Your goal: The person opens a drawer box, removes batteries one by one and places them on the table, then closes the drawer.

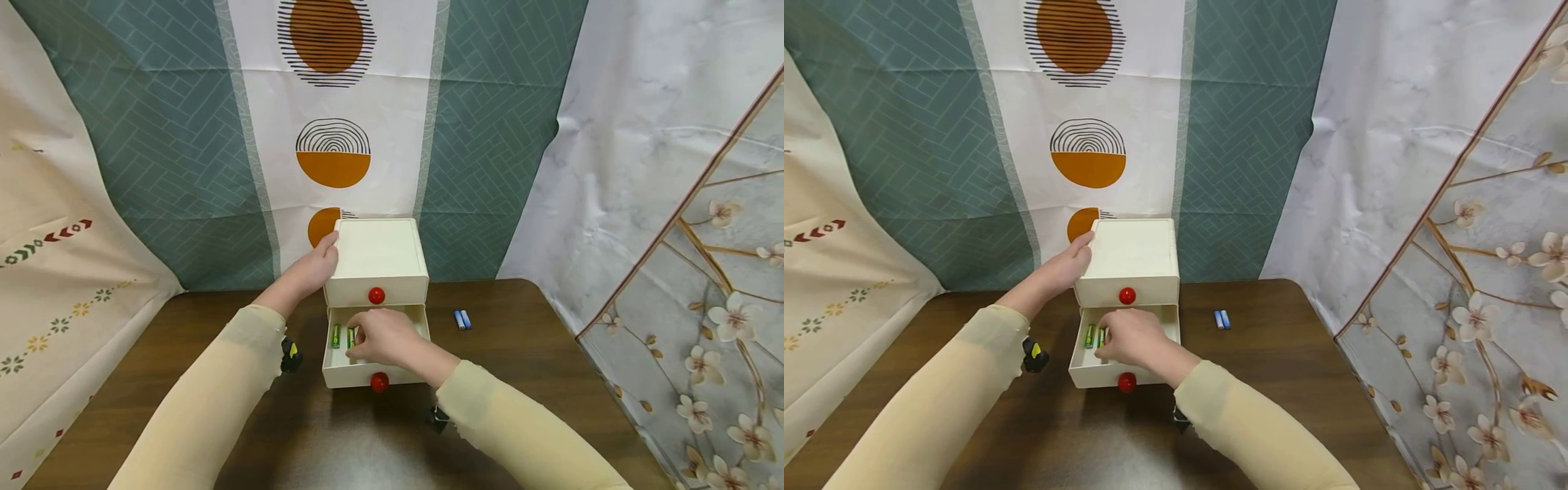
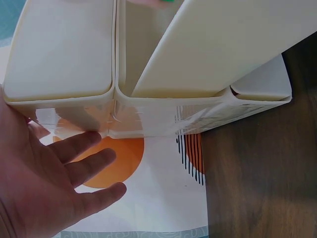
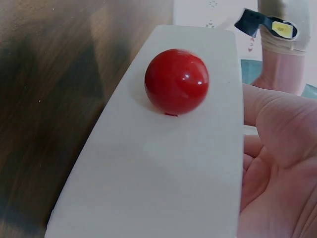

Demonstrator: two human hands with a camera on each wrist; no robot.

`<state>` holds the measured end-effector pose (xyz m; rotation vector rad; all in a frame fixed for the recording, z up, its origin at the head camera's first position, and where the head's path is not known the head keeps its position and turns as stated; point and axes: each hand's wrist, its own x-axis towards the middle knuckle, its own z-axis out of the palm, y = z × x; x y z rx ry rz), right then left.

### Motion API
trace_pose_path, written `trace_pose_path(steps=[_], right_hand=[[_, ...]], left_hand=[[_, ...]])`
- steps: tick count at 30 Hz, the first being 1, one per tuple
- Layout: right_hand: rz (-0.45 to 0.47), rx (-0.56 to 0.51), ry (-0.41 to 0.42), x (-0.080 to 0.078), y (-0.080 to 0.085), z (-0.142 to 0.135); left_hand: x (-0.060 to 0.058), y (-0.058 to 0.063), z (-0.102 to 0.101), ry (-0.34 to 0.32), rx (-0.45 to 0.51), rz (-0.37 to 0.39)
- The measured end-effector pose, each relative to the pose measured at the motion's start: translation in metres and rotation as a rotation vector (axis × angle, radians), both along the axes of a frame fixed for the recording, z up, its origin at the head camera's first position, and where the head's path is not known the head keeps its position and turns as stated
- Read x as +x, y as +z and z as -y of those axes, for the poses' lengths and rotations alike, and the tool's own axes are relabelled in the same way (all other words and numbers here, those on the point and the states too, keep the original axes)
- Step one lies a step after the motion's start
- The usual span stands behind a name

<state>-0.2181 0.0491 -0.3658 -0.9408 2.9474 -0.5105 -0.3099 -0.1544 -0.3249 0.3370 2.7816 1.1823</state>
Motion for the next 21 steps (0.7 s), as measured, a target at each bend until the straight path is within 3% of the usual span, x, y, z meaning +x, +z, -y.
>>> trace_pose_path(steps=[21], right_hand=[[-0.079,-0.122,0.002,0.024,0.017,-0.042]], left_hand=[[0.001,0.001,0.0,-0.013,-0.006,-0.01]])
